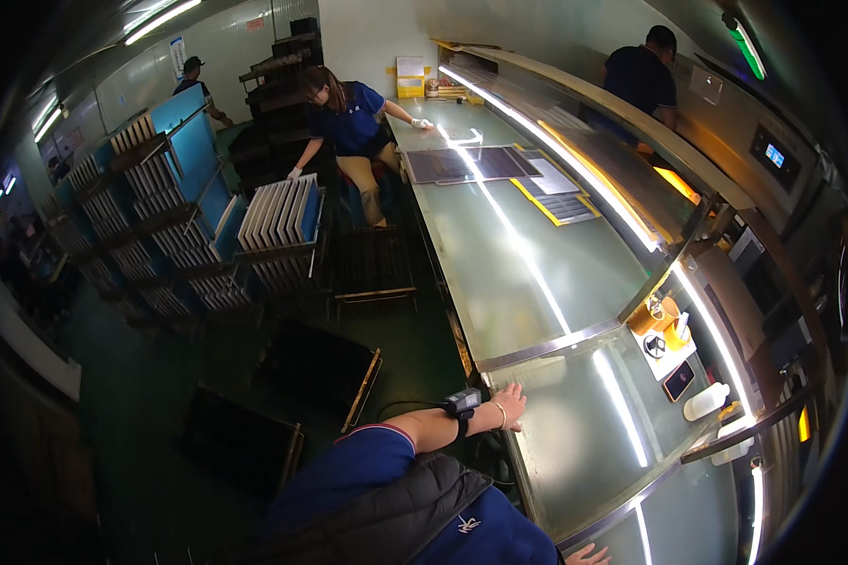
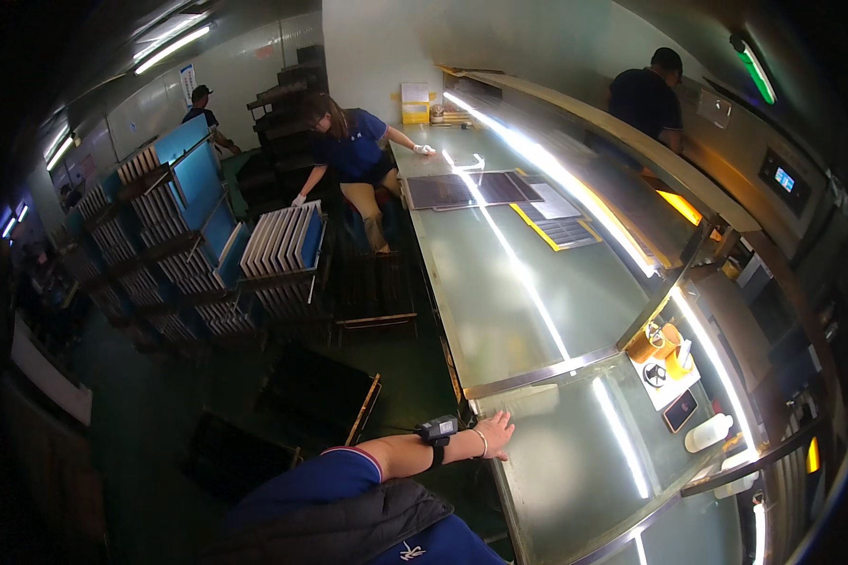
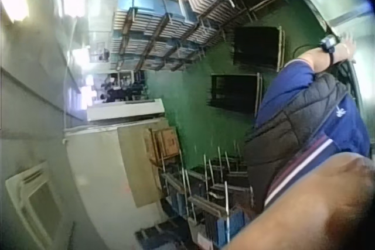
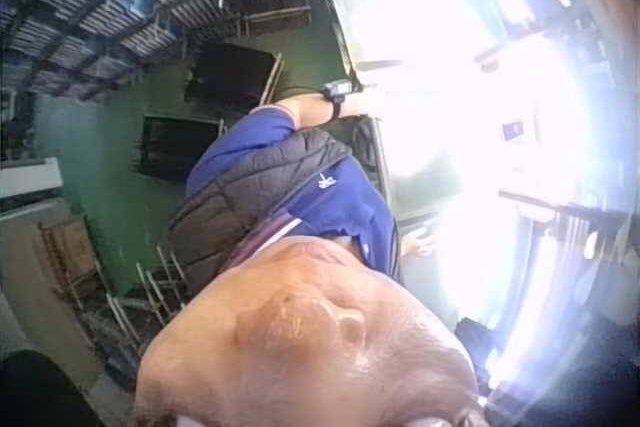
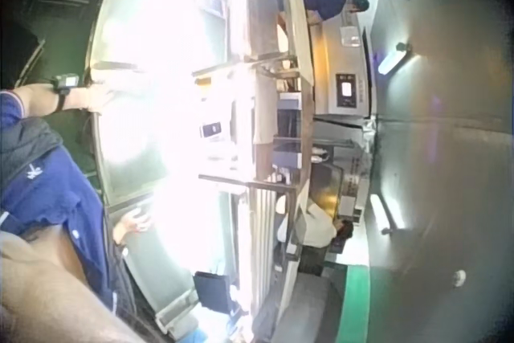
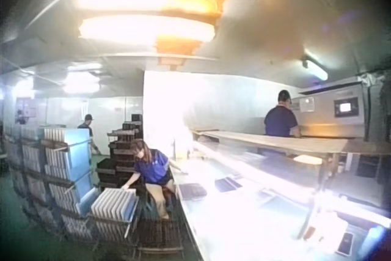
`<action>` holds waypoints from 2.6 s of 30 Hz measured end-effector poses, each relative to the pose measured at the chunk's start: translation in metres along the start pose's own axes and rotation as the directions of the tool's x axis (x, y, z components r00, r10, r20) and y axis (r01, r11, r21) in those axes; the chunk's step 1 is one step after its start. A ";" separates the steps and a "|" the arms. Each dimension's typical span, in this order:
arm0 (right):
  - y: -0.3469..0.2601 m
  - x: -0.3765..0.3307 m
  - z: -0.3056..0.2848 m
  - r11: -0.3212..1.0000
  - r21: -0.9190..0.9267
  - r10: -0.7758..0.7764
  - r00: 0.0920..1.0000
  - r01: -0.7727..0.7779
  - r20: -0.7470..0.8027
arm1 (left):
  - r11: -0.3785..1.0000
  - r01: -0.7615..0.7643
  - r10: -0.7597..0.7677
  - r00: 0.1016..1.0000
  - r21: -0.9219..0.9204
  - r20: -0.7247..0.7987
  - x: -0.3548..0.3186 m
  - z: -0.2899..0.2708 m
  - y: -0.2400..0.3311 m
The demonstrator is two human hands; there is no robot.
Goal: Inspecting blue mesh grids on a backlit table and organizing them into racks.
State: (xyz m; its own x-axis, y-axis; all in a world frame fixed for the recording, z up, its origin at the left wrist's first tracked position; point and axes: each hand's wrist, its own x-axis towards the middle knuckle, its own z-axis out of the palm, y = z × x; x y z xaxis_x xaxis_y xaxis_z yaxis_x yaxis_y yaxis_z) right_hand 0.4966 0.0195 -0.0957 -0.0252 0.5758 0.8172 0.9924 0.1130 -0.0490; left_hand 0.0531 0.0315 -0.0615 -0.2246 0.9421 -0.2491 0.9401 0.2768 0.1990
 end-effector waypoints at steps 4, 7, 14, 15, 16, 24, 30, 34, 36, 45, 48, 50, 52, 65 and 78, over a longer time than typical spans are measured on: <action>-0.014 0.003 -0.002 0.995 -0.087 0.054 0.998 -0.050 0.036 | 0.991 -0.064 0.054 0.995 0.121 0.085 0.009 -0.014 0.002; -0.023 0.015 -0.014 0.995 -0.034 0.100 0.988 -0.096 0.114 | 0.987 -0.088 0.077 0.994 0.136 0.081 0.014 -0.019 0.005; -0.017 0.008 -0.008 0.989 -0.053 0.148 0.974 -0.141 0.173 | 0.994 -0.054 0.045 0.995 0.100 0.089 0.024 -0.015 0.005; -0.019 0.009 -0.011 0.986 -0.057 0.163 0.967 -0.154 0.194 | 0.995 -0.050 0.042 0.994 0.089 0.097 0.023 -0.016 0.005; -0.019 0.010 -0.010 0.987 -0.041 0.162 0.971 -0.158 0.177 | 0.994 -0.040 0.032 0.996 0.100 0.088 0.025 -0.015 0.007; -0.012 0.003 0.000 0.989 -0.041 0.148 0.978 -0.143 0.146 | 0.987 -0.049 0.038 0.996 0.150 0.076 0.018 -0.021 0.013; -0.005 -0.007 0.005 0.989 -0.073 0.141 0.977 -0.130 0.160 | 0.998 -0.038 0.034 0.994 0.047 0.101 0.029 -0.010 0.009; -0.003 -0.012 0.008 0.988 -0.093 0.140 0.976 -0.126 0.167 | 0.999 -0.039 0.037 0.997 0.037 0.070 0.033 -0.003 0.006; -0.005 -0.011 0.009 0.988 -0.092 0.140 0.977 -0.127 0.158 | 0.998 -0.042 0.039 0.997 0.054 0.061 0.035 -0.001 0.006; 0.006 -0.021 0.020 0.987 -0.107 0.133 0.980 -0.118 0.149 | 0.993 -0.011 0.004 0.998 0.115 0.061 0.035 -0.003 0.010; 0.011 -0.024 0.027 0.988 -0.113 0.124 0.985 -0.110 0.123 | 0.994 -0.025 0.016 0.997 0.110 0.078 0.037 -0.003 0.010; 0.010 -0.022 0.022 0.986 -0.114 0.144 0.975 -0.125 0.170 | 0.997 -0.038 0.028 0.991 0.072 0.133 0.032 -0.017 0.015; 0.004 -0.013 0.012 0.984 -0.115 0.159 0.967 -0.138 0.198 | 0.997 -0.056 0.046 0.986 0.059 0.159 0.031 -0.022 0.018; -0.034 0.009 -0.022 0.971 -0.122 0.231 0.931 -0.204 0.284 | 0.990 -0.055 0.037 0.990 0.133 0.136 0.011 -0.031 0.004; -0.001 0.001 0.005 0.868 0.026 0.467 0.833 -0.496 0.297 | 0.957 -0.083 0.070 0.996 0.278 0.057 0.033 0.003 -0.002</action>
State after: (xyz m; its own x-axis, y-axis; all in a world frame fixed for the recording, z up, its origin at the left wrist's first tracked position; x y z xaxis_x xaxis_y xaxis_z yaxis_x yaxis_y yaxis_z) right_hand 0.4945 0.0241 -0.0977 0.4062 0.7732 0.4871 0.8709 -0.1662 -0.4625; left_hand 0.0440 0.0617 -0.0727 -0.1434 0.9469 -0.2879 0.9896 0.1339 -0.0526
